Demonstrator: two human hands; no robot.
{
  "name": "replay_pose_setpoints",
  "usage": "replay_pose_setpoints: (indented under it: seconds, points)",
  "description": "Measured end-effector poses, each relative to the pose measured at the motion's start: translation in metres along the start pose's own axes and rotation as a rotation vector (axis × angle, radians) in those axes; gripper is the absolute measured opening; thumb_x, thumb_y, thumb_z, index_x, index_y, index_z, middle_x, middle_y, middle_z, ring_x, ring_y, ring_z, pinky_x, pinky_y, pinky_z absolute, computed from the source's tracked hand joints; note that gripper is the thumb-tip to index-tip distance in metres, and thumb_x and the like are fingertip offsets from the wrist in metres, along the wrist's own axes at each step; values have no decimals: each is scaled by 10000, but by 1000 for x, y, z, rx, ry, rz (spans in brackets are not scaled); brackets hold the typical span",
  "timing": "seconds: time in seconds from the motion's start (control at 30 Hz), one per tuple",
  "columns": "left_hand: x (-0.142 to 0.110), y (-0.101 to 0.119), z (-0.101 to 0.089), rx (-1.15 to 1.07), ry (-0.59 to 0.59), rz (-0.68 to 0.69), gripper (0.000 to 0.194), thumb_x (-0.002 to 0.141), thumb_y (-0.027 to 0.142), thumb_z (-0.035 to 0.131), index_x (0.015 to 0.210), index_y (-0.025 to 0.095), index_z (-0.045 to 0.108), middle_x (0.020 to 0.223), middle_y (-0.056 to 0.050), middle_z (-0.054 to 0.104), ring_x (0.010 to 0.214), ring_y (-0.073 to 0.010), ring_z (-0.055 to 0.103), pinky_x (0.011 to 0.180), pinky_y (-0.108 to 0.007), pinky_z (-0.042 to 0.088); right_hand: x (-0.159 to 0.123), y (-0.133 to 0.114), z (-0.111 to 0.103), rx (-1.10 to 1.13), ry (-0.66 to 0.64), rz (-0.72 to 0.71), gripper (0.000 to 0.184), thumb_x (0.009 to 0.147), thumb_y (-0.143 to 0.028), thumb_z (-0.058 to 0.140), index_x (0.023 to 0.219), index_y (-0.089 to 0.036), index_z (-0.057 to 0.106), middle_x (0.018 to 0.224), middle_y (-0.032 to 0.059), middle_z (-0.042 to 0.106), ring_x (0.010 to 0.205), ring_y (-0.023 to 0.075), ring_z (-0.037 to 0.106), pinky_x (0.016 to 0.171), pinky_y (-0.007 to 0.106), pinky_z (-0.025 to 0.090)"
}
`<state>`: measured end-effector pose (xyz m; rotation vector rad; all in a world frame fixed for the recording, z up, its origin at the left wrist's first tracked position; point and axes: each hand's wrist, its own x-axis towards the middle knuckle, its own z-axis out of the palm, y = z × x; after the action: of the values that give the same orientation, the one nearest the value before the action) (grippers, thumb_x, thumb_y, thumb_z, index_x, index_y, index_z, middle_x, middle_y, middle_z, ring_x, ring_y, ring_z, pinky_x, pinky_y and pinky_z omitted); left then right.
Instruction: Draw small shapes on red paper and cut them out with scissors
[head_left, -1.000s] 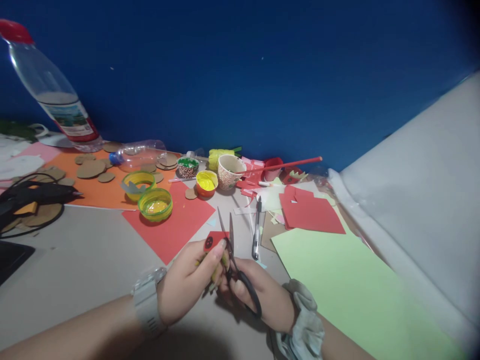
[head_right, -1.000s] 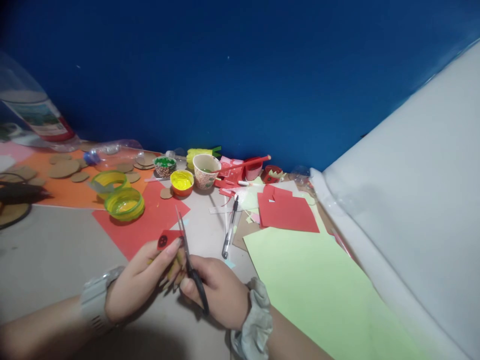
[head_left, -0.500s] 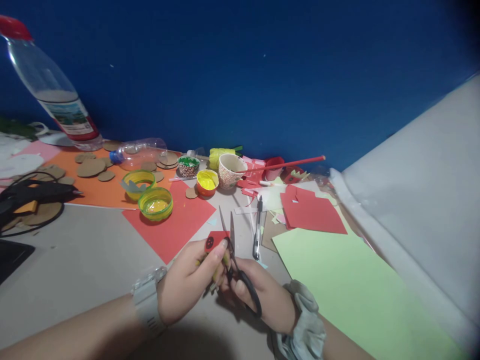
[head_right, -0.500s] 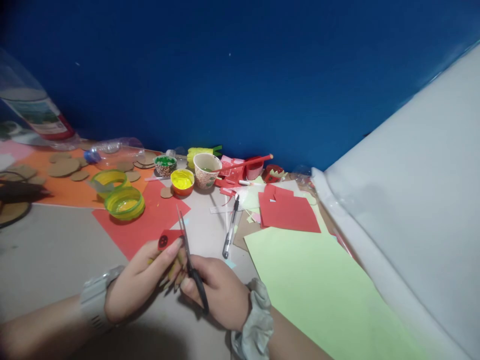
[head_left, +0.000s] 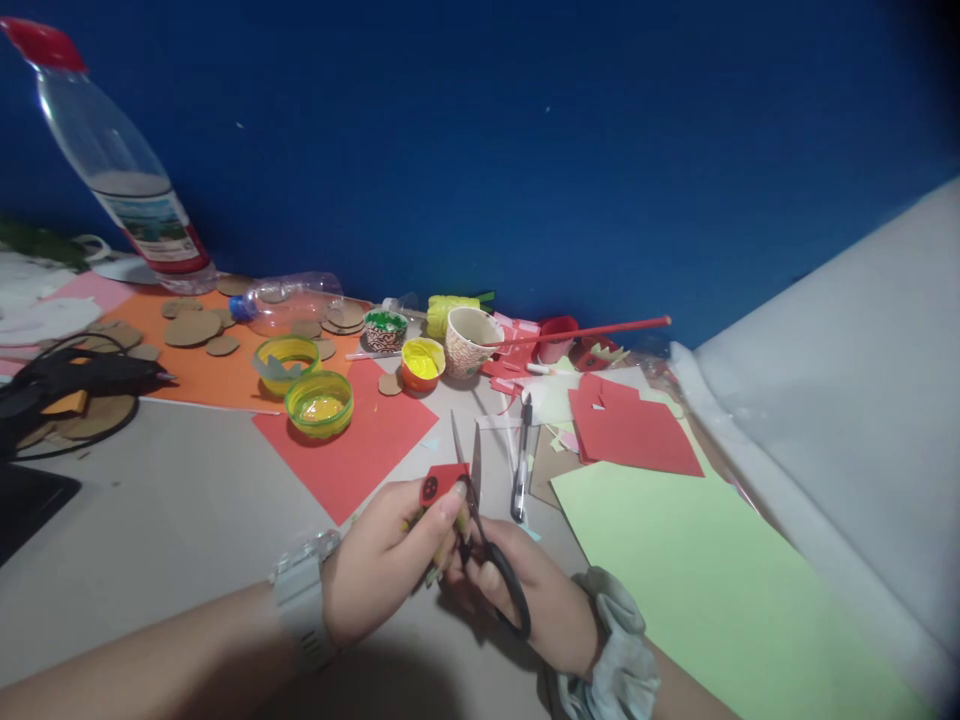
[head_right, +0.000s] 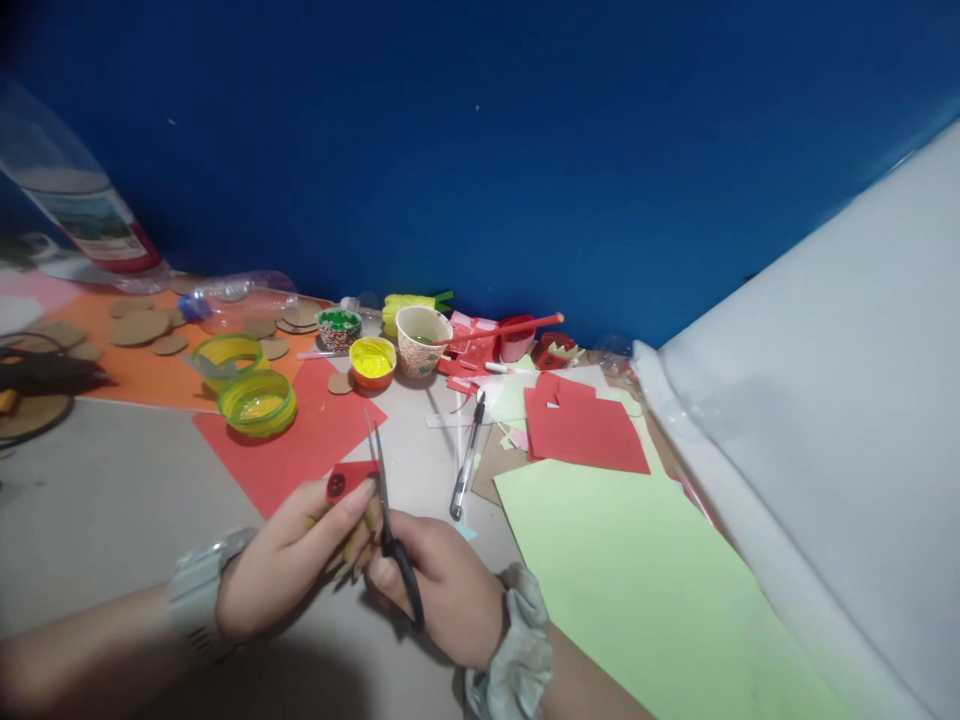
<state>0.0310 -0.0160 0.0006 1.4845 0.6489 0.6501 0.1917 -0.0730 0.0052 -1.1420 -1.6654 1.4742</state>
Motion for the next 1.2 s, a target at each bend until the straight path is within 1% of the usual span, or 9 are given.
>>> replay_pose_setpoints:
  seconds: [0.13,0.33,0.57,0.8,0.97,1.07,1.2]
  points:
    - [-1,0,0,5,8,-9,465,995,399,342,621,169,495,544,29,514,524,-90,492,549,-204,406,0,0,1,18,5,10,574,901,-675,327,945,-144,542,738,18,455,630,122,381,527,219,362]
    - [0,-2,0,4,12,4,464,994,406,340,628,168,497,543,28,510,520,-91,493,544,-207,407,-1,1,0,19,14,17,555,912,-653,333,952,-142,546,759,22,469,609,112,383,518,215,357]
    - [1,1,0,1,4,8,456,993,405,340,637,171,502,550,23,527,529,-96,504,548,-209,407,-2,3,0,22,7,29,491,933,-609,342,931,-154,528,716,5,443,589,108,366,504,208,342]
    - [1,1,1,15,13,19,462,989,404,341,615,175,487,547,24,516,530,-98,496,551,-211,405,-1,3,0,21,8,15,504,922,-619,360,946,-148,537,787,29,471,617,112,374,517,210,353]
    - [1,1,0,25,16,21,475,988,407,340,589,178,458,557,20,511,540,-98,491,561,-213,400,-1,4,-1,41,4,3,470,926,-595,384,951,-151,536,825,36,485,606,105,369,506,203,347]
    - [0,2,0,0,16,6,491,993,422,315,600,175,475,557,17,518,533,-98,485,550,-214,391,-1,3,-1,20,3,-19,482,928,-600,373,949,-151,549,824,36,500,595,102,361,498,204,331]
    - [-1,3,1,-37,26,-10,493,994,431,319,614,173,496,562,14,535,533,-99,483,542,-214,378,-1,3,-1,5,13,4,511,908,-633,383,937,-151,553,816,34,504,613,109,376,510,207,337]
